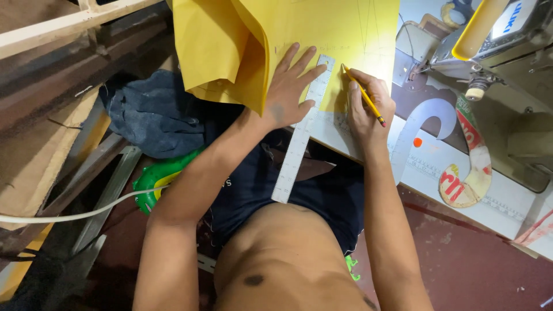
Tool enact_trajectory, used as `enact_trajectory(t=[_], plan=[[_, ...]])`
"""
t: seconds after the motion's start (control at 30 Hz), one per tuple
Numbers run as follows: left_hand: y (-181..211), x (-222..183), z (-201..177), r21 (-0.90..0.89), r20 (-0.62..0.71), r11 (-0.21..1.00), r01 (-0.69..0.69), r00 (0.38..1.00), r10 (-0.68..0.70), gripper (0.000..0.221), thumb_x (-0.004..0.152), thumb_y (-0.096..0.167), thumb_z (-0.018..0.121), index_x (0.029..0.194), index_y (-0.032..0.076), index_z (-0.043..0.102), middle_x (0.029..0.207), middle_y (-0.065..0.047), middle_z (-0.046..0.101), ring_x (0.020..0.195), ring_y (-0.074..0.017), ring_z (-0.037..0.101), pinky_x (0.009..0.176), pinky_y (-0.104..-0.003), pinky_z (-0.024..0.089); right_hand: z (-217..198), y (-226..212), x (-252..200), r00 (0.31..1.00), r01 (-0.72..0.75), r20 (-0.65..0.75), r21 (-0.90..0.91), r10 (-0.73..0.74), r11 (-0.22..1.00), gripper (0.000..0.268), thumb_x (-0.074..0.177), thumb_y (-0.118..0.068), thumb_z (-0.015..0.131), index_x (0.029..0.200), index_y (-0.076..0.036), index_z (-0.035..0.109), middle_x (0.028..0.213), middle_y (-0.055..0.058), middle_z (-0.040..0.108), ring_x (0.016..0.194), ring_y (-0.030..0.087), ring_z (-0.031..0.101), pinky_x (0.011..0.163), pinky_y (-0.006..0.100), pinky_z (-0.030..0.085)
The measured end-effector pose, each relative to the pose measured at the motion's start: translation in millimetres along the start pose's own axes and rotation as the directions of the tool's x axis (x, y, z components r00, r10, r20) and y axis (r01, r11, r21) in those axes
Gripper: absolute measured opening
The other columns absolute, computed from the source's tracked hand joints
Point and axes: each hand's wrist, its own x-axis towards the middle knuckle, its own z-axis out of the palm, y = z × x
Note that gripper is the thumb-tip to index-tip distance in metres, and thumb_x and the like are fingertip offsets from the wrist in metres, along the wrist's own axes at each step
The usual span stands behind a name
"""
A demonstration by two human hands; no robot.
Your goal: A person is using a pencil, rulers, and a measuring tape to mark and finalize a yellow fabric pattern on a workbench next to a sewing machine.
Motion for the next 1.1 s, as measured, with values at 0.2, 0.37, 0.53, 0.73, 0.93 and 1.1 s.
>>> enact_trajectory(t=[0.2, 0.37, 0.53, 0.73, 0.93, 1.1], plan=[[-23, 9, 12, 0.069, -0.128, 0.992, -0.107, 0.985, 0.116, 0.069, 0.098, 0.038, 0.065, 0.160, 0.029, 0.038, 0.170, -0.001, 0.018, 0.155, -0.0332, 0.001, 0.118, -0.065, 0.025, -1, -7, -1, 1.000, -0.024, -0.008, 0.046, 0.025, 0.999, 0.026, 0.106, -0.015, 0.056, 0.121, -0.002, 0.072, 0.112, 0.016, 0.073, 0.101, 0.024, 0.073, 0.086, 0.032, 0.057], [-25, 21, 11, -0.012, -0.117, 0.990, -0.138, 0.984, 0.136, 0.065, 0.098, 0.025, 0.067, 0.158, 0.023, 0.042, 0.169, -0.008, 0.021, 0.154, -0.0403, 0.002, 0.120, -0.068, 0.001, 0, -2, 3, 0.995, -0.086, -0.044, 0.044, 0.088, 0.995, 0.024, 0.105, -0.017, 0.056, 0.120, -0.002, 0.068, 0.113, 0.014, 0.074, 0.104, 0.024, 0.073, 0.089, 0.032, 0.058], [-35, 37, 29, -0.014, -0.216, 0.993, -0.117, 0.970, 0.111, 0.054, 0.101, 0.013, 0.063, 0.152, 0.020, 0.049, 0.164, -0.010, 0.037, 0.154, -0.0405, 0.019, 0.118, -0.070, -0.006, -5, 2, 15, 0.982, -0.158, -0.110, -0.008, 0.156, 0.987, 0.028, 0.103, -0.019, 0.054, 0.121, -0.004, 0.070, 0.115, 0.010, 0.076, 0.102, 0.021, 0.072, 0.084, 0.032, 0.057], [-37, 36, 20, -0.035, -0.228, 0.992, -0.121, 0.967, 0.110, 0.049, 0.101, 0.005, 0.061, 0.148, 0.016, 0.052, 0.159, -0.011, 0.046, 0.151, -0.0383, 0.031, 0.120, -0.068, 0.010, -4, 7, 16, 0.973, -0.208, -0.089, 0.072, 0.214, 0.976, 0.029, 0.105, -0.022, 0.056, 0.120, -0.002, 0.072, 0.099, 0.007, 0.075, 0.075, 0.011, 0.065, 0.070, 0.025, 0.055], [-27, 33, 3, 0.019, -0.087, 0.991, -0.133, 0.987, 0.134, 0.064, 0.102, 0.039, 0.059, 0.159, 0.022, 0.036, 0.169, -0.009, 0.026, 0.155, -0.0413, 0.010, 0.119, -0.072, -0.002, -5, 9, 17, 0.970, -0.209, -0.100, 0.111, 0.221, 0.971, 0.028, 0.106, -0.019, 0.056, 0.119, 0.000, 0.072, 0.097, 0.008, 0.075, 0.077, 0.011, 0.066, 0.070, 0.023, 0.055], [-26, 48, 5, 0.160, -0.031, 0.981, -0.106, 0.993, 0.113, 0.065, 0.101, 0.025, 0.063, 0.159, 0.038, 0.035, 0.170, -0.003, 0.021, 0.156, -0.0384, 0.005, 0.119, -0.068, -0.007, -10, 11, 25, 0.977, -0.206, -0.051, -0.009, 0.205, 0.978, 0.030, 0.102, -0.022, 0.054, 0.117, -0.003, 0.073, 0.108, 0.010, 0.079, 0.088, 0.015, 0.073, 0.073, 0.026, 0.057]])
